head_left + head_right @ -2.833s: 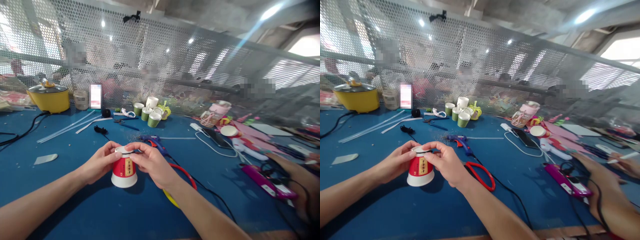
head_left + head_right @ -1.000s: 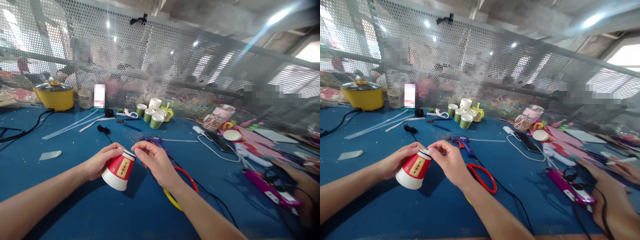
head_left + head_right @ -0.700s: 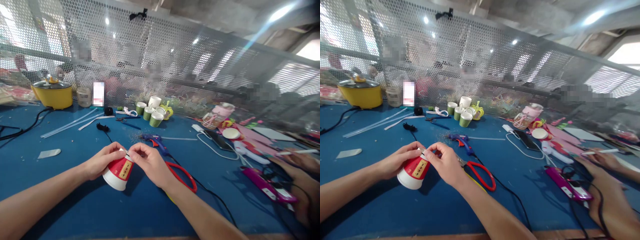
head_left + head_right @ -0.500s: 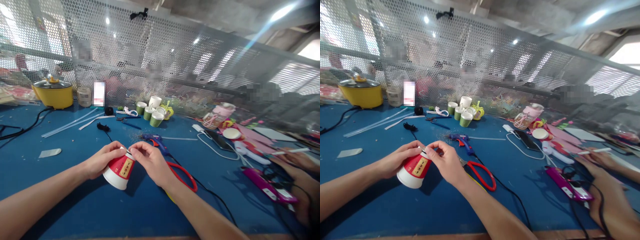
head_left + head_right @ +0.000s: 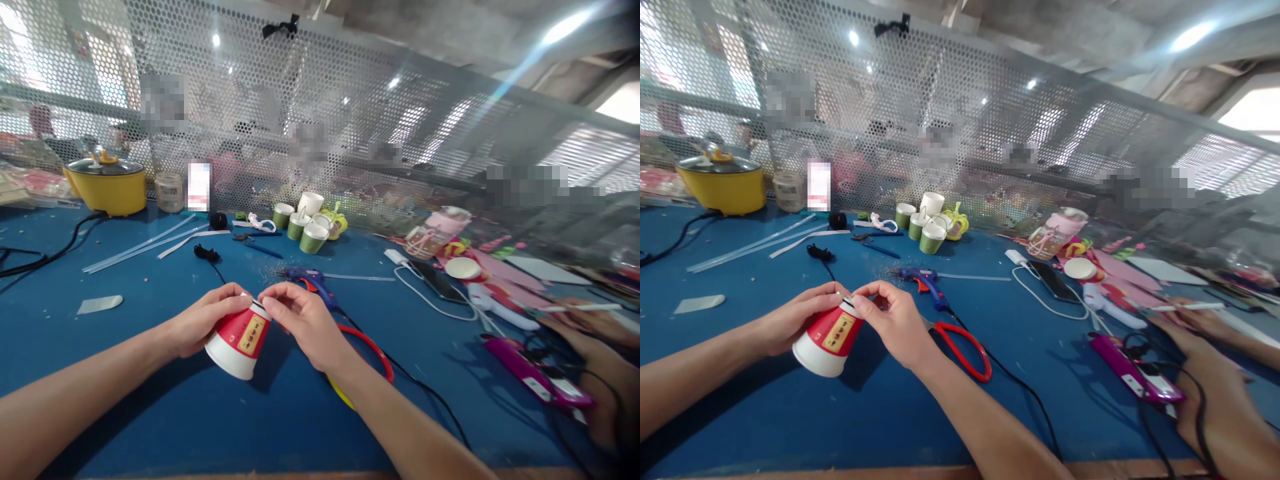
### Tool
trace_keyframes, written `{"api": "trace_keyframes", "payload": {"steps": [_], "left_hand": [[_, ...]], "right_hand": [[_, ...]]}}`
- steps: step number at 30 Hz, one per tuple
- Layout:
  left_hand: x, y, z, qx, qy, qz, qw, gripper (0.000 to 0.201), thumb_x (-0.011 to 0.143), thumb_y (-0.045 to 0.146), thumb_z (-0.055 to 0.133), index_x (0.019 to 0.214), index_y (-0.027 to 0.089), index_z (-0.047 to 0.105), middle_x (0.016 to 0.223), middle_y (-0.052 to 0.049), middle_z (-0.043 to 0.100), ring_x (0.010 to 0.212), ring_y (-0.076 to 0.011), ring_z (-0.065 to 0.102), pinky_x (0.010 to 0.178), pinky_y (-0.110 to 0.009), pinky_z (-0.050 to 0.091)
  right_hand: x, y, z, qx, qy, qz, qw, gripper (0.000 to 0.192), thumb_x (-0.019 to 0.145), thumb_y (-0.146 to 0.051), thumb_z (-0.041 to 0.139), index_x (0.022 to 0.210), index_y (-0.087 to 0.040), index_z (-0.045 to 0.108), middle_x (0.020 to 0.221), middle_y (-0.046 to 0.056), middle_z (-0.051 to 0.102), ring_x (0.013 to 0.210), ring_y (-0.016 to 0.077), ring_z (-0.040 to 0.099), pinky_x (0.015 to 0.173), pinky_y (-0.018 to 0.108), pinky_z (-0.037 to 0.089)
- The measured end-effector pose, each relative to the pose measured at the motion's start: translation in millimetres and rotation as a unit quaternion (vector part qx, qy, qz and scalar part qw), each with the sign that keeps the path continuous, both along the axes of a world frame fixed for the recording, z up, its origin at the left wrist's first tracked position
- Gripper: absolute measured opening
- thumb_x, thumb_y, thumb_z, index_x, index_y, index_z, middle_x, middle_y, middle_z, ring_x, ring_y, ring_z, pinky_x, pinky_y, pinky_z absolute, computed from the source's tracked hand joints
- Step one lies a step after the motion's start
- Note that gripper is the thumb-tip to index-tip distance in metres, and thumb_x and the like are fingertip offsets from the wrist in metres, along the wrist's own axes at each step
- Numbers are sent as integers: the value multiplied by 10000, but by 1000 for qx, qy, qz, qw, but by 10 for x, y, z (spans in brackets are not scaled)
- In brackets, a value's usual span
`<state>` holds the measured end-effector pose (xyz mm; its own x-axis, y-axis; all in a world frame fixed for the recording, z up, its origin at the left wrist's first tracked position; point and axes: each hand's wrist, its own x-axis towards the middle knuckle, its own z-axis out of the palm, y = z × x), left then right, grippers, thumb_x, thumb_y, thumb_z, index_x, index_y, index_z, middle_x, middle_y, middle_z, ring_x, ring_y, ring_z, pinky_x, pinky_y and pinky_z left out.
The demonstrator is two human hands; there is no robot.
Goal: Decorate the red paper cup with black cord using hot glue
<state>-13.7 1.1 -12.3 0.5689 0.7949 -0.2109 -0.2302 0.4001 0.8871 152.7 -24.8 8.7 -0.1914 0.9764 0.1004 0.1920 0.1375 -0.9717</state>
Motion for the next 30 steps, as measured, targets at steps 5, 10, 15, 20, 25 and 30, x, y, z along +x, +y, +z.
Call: {"api": "trace_keyframes", "payload": {"steps": [5, 10, 15, 20, 25, 30], "left_hand": [[-7, 21, 7, -2, -5, 3, 1000, 287, 682, 394, 616, 791, 151, 506, 669, -30, 616, 608, -156, 585, 577, -264, 452], [-20, 36, 0, -8, -17, 0, 1000, 323, 676, 429, 607, 809, 151, 510, 687, -50, 632, 662, -212, 615, 619, -317, 467], [-30, 45, -12, -18, -12, 0, 1000, 333, 672, 443, 605, 808, 152, 514, 681, -56, 639, 655, -225, 623, 615, -332, 471], [-34, 76, -18, -15, 3, 10, 1000, 338, 683, 455, 589, 814, 153, 513, 695, -60, 643, 654, -221, 621, 590, -319, 472], [-53, 108, -39, 27, 23, 22, 999, 292, 705, 413, 584, 804, 149, 507, 673, -39, 629, 589, -158, 588, 548, -259, 458], [-72, 134, -45, 48, 33, 43, 997, 250, 711, 369, 596, 808, 165, 489, 618, 5, 598, 549, -117, 559, 519, -216, 448]], "right_hand": [[10, 24, -14, -33, 65, -3, 997, 184, 731, -337, 601, 822, -177, 618, 675, -11, 554, 532, 72, 436, 471, 205, 342], [26, 46, -13, -15, 143, -17, 990, 143, 747, -237, 563, 865, -196, 632, 808, 14, 606, 540, 64, 449, 440, 191, 346], [57, 76, -18, -26, 200, -17, 979, 88, 773, -228, 535, 802, -182, 604, 629, -33, 532, 468, 44, 426, 397, 167, 315], [69, 90, -5, -32, 208, -13, 977, 113, 759, -265, 584, 763, -153, 566, 583, -43, 500, 429, 36, 418, 374, 166, 307], [56, 52, 43, -34, 206, 16, 978, 209, 800, -325, 528, 673, -168, 474, 530, -53, 470, 404, 39, 364, 357, 167, 267], [64, 49, 46, -24, 175, 10, 984, 308, 831, -342, 469, 585, -166, 409, 450, -82, 362, 353, 21, 262, 339, 164, 193]]}}
